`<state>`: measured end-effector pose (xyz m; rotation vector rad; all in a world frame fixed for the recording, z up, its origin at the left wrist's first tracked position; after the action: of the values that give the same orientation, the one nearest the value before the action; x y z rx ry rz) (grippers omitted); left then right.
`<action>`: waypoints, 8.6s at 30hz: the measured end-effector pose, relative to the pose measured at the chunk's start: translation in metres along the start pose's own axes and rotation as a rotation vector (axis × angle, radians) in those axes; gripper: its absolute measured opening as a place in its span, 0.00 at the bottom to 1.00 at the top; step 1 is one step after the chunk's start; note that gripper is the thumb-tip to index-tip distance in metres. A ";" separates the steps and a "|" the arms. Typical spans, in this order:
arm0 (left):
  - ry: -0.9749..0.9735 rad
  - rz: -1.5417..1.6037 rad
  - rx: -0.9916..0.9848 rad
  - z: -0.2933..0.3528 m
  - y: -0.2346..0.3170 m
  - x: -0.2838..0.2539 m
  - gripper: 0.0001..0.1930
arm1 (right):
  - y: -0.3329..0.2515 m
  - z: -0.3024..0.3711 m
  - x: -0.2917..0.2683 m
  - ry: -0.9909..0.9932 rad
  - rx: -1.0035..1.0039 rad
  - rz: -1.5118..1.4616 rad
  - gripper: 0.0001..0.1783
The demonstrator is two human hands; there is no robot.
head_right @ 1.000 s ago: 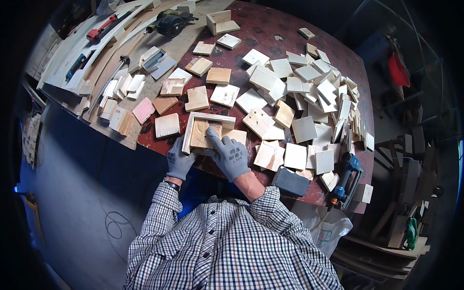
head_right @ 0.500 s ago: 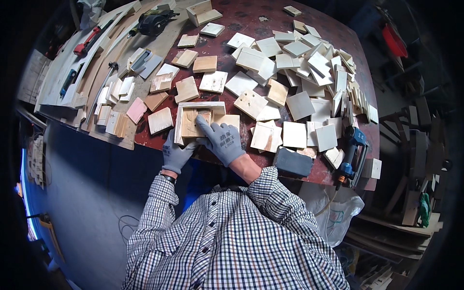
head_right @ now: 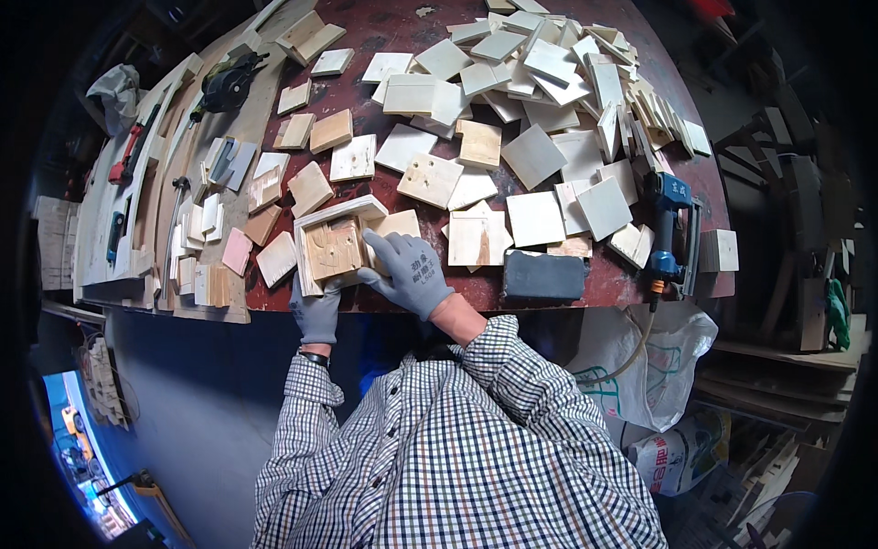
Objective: The person sands the edges of small wooden pieces with a sanding block, then assembles them into small wooden boxes by hand. The person places the assembled boxes on the table among other wooden pieces.
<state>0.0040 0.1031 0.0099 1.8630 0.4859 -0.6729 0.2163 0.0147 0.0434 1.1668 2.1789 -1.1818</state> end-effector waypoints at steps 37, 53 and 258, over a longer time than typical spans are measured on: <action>-0.005 -0.092 0.065 -0.003 0.010 -0.003 0.33 | -0.005 -0.007 -0.002 -0.026 -0.023 -0.015 0.36; 0.018 -0.050 -0.007 -0.003 0.013 -0.001 0.30 | 0.001 -0.002 0.010 -0.081 -0.049 0.093 0.48; 0.111 0.125 -0.165 0.003 -0.006 0.008 0.27 | -0.030 -0.076 -0.002 -0.277 -0.463 0.242 0.35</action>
<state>0.0058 0.1025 -0.0007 1.7644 0.4774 -0.4348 0.1957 0.0681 0.1023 0.9651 1.8973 -0.6446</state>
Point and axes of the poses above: each hand's wrist, its own z-axis away from the middle knuckle, its own x-axis out of the palm, y = z × x, the point moved 4 cm from there along -z, towards the middle knuckle, and after that the axes turned 9 degrees about -x, right-handed, at the moved point
